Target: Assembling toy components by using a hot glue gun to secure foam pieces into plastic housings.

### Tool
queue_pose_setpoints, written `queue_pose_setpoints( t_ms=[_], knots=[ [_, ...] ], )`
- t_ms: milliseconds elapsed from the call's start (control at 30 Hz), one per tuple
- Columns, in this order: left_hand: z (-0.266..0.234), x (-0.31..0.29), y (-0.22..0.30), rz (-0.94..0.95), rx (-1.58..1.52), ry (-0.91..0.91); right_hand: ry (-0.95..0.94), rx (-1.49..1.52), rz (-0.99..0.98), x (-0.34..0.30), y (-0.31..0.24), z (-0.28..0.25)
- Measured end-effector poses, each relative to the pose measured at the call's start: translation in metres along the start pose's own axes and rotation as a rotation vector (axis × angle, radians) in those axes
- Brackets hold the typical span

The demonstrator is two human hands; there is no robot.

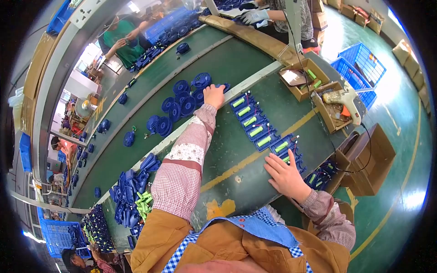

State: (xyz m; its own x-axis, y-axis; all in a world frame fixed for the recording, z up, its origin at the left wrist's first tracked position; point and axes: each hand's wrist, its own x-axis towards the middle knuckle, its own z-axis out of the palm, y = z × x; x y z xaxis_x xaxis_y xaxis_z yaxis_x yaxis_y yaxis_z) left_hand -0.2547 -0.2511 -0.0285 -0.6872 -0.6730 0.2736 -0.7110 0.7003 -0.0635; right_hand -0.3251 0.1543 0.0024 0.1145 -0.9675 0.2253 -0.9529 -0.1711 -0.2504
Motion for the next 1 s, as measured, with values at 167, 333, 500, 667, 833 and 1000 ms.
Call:
queue_pose_setpoints(
  t_ms=[167,333,500,667,833,1000],
  knots=[
    [-0.005,0.013,0.017,-0.043,0.085,0.094,0.05,0.069,0.087,-0.001,-0.014,-0.013],
    [-0.016,0.001,0.017,-0.015,-0.06,0.294,0.111,0.109,0.217,-0.013,-0.03,-0.014],
    [-0.051,-0.039,0.028,-0.028,-0.347,0.396,0.093,0.104,0.318,-0.015,-0.033,-0.008],
    [-0.079,-0.109,0.018,0.028,-0.758,0.263,0.158,0.027,0.31,-0.016,-0.015,-0.008],
    [-0.104,-0.211,-0.033,-0.142,-0.672,0.07,0.201,0.026,0.26,-0.004,-0.02,-0.011],
    [-0.118,-0.271,-0.038,-0.142,-0.571,0.074,0.167,0.063,0.203,-0.017,-0.047,0.014]
  ],
)
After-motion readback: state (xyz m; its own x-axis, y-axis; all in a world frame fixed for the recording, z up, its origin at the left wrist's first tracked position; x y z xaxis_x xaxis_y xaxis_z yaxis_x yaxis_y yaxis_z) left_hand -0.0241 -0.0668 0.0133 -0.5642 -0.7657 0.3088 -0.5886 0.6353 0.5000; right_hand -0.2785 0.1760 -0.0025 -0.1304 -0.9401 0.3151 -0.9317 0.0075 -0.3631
